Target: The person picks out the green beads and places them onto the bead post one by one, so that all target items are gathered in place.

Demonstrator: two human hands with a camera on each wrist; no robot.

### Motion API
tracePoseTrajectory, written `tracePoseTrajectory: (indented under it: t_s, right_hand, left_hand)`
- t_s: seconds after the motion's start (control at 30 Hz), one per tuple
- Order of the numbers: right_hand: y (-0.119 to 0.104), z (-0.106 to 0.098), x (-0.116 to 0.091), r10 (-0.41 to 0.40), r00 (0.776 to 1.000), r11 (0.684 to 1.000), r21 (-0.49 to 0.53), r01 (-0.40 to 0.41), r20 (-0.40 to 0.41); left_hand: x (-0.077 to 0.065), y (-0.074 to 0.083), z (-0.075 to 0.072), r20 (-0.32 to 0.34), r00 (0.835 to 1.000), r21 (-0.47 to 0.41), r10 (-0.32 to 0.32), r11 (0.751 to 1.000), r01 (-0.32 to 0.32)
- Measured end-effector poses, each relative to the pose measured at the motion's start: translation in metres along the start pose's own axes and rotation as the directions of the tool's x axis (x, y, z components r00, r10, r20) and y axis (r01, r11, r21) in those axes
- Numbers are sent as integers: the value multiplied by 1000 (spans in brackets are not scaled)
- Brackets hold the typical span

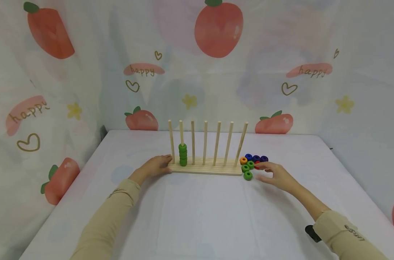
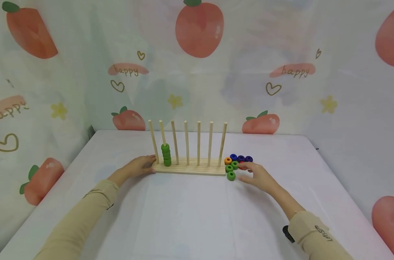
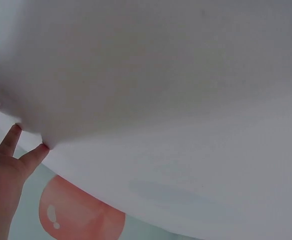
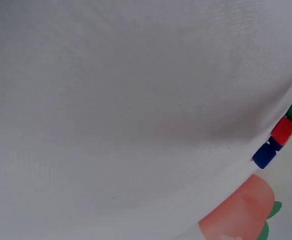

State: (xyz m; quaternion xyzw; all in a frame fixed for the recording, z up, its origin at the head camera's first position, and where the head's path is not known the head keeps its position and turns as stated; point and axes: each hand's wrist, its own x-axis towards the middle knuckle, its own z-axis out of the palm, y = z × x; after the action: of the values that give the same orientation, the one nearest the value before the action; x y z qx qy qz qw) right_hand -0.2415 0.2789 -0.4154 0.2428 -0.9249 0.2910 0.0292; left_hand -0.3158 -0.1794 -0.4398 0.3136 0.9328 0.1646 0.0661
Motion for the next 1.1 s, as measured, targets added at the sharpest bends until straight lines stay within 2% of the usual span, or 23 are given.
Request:
tracePoseTrajectory:
  t_s: [0.1,0.3,0.5,0.73,1.1]
  right_hand:
    - [3,3,0,-2,1000,1000,13,2,27]
    - [2,9,5,15,997,1000,15,-17,77]
    - [0,11,8,39,994,999,5,-40,104]
    - [0,12,11,55,993,998,12,-57,101]
    - [2,19,15,69,995,996,58,-73,79]
  left_hand:
    - [-1,0,1,-4,1000,7,0,1000,0]
    - [-4,0,4,-5,999,-6,-46,999,46]
    - [-5,0,4,-12,999,-7,-44,999,43]
    - [-3,-1,4,-18,1000,2,-24,1000,24]
    - [-1,0,1,7,999,-11,-49,999,49]
